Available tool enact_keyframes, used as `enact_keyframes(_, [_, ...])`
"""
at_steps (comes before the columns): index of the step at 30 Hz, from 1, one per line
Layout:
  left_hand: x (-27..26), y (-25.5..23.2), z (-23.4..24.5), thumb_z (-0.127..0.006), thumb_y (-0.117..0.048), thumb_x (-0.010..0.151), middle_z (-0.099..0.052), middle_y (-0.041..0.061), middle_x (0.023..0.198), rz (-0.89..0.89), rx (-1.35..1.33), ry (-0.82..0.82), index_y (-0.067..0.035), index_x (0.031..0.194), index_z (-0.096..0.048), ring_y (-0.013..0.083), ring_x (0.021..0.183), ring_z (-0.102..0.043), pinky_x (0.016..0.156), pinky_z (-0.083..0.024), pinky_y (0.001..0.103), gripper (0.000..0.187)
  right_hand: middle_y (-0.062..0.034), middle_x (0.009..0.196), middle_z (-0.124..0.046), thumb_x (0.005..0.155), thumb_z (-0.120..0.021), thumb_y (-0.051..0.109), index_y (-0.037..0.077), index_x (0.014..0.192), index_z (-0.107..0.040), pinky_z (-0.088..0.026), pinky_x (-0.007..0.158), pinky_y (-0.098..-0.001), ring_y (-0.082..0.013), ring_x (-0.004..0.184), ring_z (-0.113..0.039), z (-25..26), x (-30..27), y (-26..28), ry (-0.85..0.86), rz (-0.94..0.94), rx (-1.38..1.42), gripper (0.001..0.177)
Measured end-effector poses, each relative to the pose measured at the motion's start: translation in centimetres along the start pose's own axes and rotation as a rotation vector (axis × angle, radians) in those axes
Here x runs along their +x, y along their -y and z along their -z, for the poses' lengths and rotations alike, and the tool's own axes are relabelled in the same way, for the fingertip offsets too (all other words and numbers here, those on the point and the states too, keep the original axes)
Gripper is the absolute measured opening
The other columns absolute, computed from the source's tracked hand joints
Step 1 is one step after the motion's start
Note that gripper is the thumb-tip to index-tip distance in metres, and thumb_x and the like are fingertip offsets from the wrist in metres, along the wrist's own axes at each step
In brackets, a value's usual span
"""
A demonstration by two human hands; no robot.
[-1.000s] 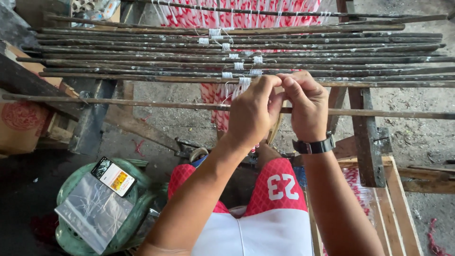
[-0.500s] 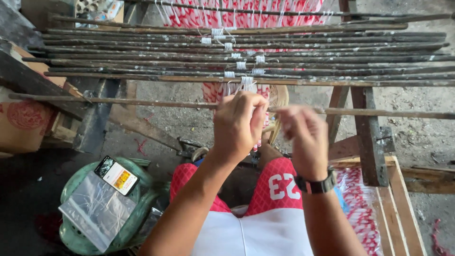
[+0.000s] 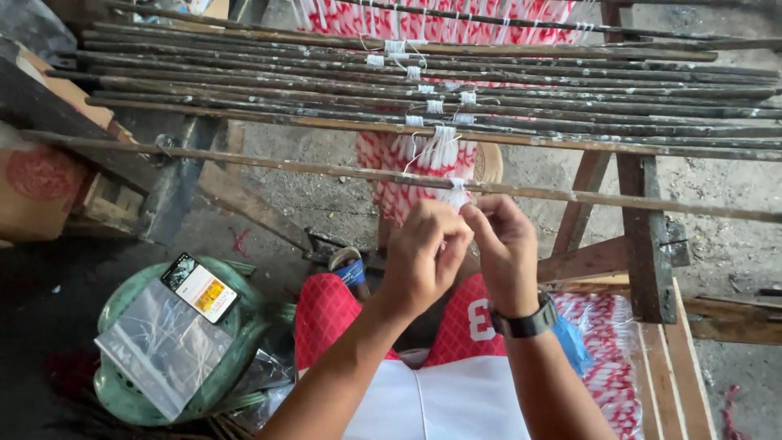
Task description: Tying bundles of candle wicks onto a wooden frame using thin string in a workshop.
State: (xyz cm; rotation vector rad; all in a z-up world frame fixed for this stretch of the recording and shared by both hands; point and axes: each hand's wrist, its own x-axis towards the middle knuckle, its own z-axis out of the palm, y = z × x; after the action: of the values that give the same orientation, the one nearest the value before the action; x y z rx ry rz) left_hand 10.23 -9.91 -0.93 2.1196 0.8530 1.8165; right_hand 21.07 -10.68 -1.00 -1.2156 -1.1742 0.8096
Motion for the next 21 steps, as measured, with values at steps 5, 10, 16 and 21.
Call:
enact_keyframes(5, [0.9, 1.2, -0.6, -0.054, -0.007, 0.083, -0.059, 0.010, 0.084, 0.105, -0.193, -0.043, -0.006, 0.076, -0.051, 0.0248, 0.080, -0.059, 0.068, -0.047, 0.030, 0.007, -0.0055, 0.073, -0.046, 0.081, -0.063, 0.011, 0.008, 0.081, -0.062, -0.039, 0.057, -0.0262, -0.0166, 0.063, -0.046, 0.6, 0.9, 0.4, -0.086, 0.363, -0.437, 0.003])
enact_keyframes(10, [1.8, 2.0, -1.4, -0.053, -0.005, 0.084, -0.063, 0.006, 0.081, 0.270, -0.376, -0.004, -0.007, 0.079, -0.052, 0.0134, 0.052, -0.061, 0.049, -0.048, 0.025, 0.006, -0.0064, 0.080, -0.050, 0.082, -0.060, 0.010, 0.009, 0.080, -0.060, -0.039, 0.060, -0.0260, -0.0182, 0.069, -0.049, 1.1, 1.8, 0.4, -0.080, 0.350, -0.432, 0.003])
enact_keyframes(16, [1.9, 2.8, -2.6, -0.059, -0.007, 0.080, -0.051, -0.001, 0.046, 0.360, -0.423, -0.021, -0.007, 0.077, -0.056, 0.0103, 0.038, -0.054, 0.040, -0.042, 0.019, 0.004, -0.0078, 0.080, -0.051, 0.081, -0.061, 0.009, 0.005, 0.080, -0.060, -0.038, 0.060, -0.0240, -0.0151, 0.069, -0.047, 1.6, 2.5, -0.2, -0.034, 0.311, -0.343, 0.004])
enact_keyframes(21, [2.2, 3.3, -2.8, -0.064, -0.005, 0.076, -0.052, 0.001, 0.051, 0.359, -0.359, -0.042, -0.007, 0.079, -0.059, 0.0083, 0.035, -0.051, 0.042, -0.043, 0.019, 0.006, -0.0080, 0.080, -0.051, 0.083, -0.060, 0.010, 0.006, 0.079, -0.060, -0.038, 0.060, -0.0242, -0.0139, 0.066, -0.045, 1.5, 2.6, 0.0, -0.037, 0.320, -0.310, 0.005])
